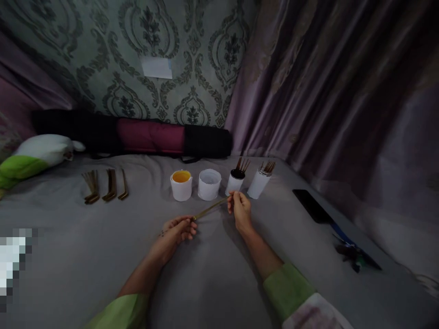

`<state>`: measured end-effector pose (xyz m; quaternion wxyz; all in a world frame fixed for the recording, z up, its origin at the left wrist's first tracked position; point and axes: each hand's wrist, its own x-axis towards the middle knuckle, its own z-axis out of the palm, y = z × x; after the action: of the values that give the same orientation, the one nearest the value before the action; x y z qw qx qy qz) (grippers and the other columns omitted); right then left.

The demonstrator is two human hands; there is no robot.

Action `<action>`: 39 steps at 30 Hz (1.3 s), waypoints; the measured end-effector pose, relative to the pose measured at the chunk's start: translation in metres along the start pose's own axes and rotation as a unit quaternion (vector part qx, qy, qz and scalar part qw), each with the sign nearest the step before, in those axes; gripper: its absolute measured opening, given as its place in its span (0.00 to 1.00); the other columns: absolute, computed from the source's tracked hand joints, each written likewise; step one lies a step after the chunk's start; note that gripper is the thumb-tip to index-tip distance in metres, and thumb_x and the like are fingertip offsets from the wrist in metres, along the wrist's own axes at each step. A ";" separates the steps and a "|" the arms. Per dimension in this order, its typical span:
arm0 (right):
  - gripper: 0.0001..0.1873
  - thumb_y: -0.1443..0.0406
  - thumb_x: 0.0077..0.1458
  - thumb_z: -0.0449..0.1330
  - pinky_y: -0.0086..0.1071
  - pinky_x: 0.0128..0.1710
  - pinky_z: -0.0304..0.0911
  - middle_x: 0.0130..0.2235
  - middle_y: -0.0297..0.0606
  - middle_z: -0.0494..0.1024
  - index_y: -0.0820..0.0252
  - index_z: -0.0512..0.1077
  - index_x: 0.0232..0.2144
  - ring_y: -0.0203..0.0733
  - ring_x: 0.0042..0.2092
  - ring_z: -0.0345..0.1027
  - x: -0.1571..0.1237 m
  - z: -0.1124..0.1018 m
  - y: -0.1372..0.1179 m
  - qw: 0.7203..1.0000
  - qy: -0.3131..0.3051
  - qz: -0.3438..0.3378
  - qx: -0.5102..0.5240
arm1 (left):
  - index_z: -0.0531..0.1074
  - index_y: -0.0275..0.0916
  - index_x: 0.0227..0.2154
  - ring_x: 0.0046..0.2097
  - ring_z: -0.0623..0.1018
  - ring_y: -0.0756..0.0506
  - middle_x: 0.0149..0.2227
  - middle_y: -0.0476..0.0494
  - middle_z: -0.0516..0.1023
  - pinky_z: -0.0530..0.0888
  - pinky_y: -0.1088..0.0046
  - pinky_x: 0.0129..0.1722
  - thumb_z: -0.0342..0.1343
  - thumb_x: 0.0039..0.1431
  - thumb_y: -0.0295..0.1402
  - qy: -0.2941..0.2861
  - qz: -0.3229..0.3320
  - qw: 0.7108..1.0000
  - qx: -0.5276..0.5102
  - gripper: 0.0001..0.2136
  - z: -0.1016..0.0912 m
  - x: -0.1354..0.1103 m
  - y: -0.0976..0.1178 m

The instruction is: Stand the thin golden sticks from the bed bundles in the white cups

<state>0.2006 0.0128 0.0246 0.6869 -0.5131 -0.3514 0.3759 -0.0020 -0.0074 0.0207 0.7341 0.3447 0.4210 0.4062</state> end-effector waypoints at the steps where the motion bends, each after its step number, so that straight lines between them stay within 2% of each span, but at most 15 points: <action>1: 0.16 0.54 0.49 0.53 0.21 0.11 0.49 0.21 0.28 0.65 0.61 0.66 0.29 0.27 0.17 0.55 0.000 0.000 -0.001 1.000 -0.001 0.001 -0.002 | 0.68 0.31 0.33 0.25 0.73 0.51 0.27 0.42 0.75 0.68 0.78 0.24 0.56 0.47 0.28 0.004 -0.001 1.000 -0.001 0.09 0.000 -0.001 0.000; 20: 0.16 0.53 0.49 0.52 0.21 0.11 0.49 0.22 0.29 0.66 0.61 0.65 0.28 0.27 0.17 0.55 -0.004 -0.006 -0.010 0.999 0.000 -0.006 -0.047 | 0.72 0.30 0.31 0.26 0.73 0.51 0.27 0.41 0.75 0.69 0.78 0.24 0.58 0.46 0.29 -0.008 -0.013 1.000 -0.022 0.09 0.002 -0.006 0.006; 26: 0.16 0.53 0.48 0.52 0.21 0.11 0.49 0.21 0.29 0.66 0.61 0.65 0.27 0.27 0.17 0.55 -0.003 -0.008 -0.016 0.998 0.007 -0.012 -0.056 | 0.72 0.30 0.32 0.26 0.73 0.52 0.28 0.40 0.75 0.70 0.79 0.25 0.57 0.48 0.27 -0.020 -0.022 0.999 -0.030 0.08 -0.003 -0.003 0.005; 32: 0.15 0.54 0.48 0.54 0.20 0.12 0.49 0.21 0.29 0.66 0.61 0.66 0.28 0.26 0.17 0.55 0.006 -0.021 -0.034 0.998 0.022 -0.027 -0.057 | 0.71 0.30 0.34 0.27 0.74 0.52 0.29 0.39 0.76 0.71 0.79 0.25 0.53 0.51 0.25 -0.006 -0.027 0.999 -0.037 0.07 -0.007 -0.001 0.005; 39: 0.16 0.53 0.45 0.56 0.21 0.11 0.48 0.21 0.29 0.67 0.62 0.67 0.27 0.26 0.17 0.56 0.022 -0.037 -0.069 0.994 0.047 -0.077 -0.064 | 0.70 0.30 0.35 0.27 0.74 0.52 0.29 0.40 0.76 0.72 0.80 0.25 0.53 0.51 0.24 -0.002 -0.034 0.998 -0.048 0.07 -0.007 -0.001 0.007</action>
<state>0.2542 0.0027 0.0853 0.6952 -0.5447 -0.3803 0.2744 -0.0112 -0.0040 0.0241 0.7641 0.2955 0.4107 0.4002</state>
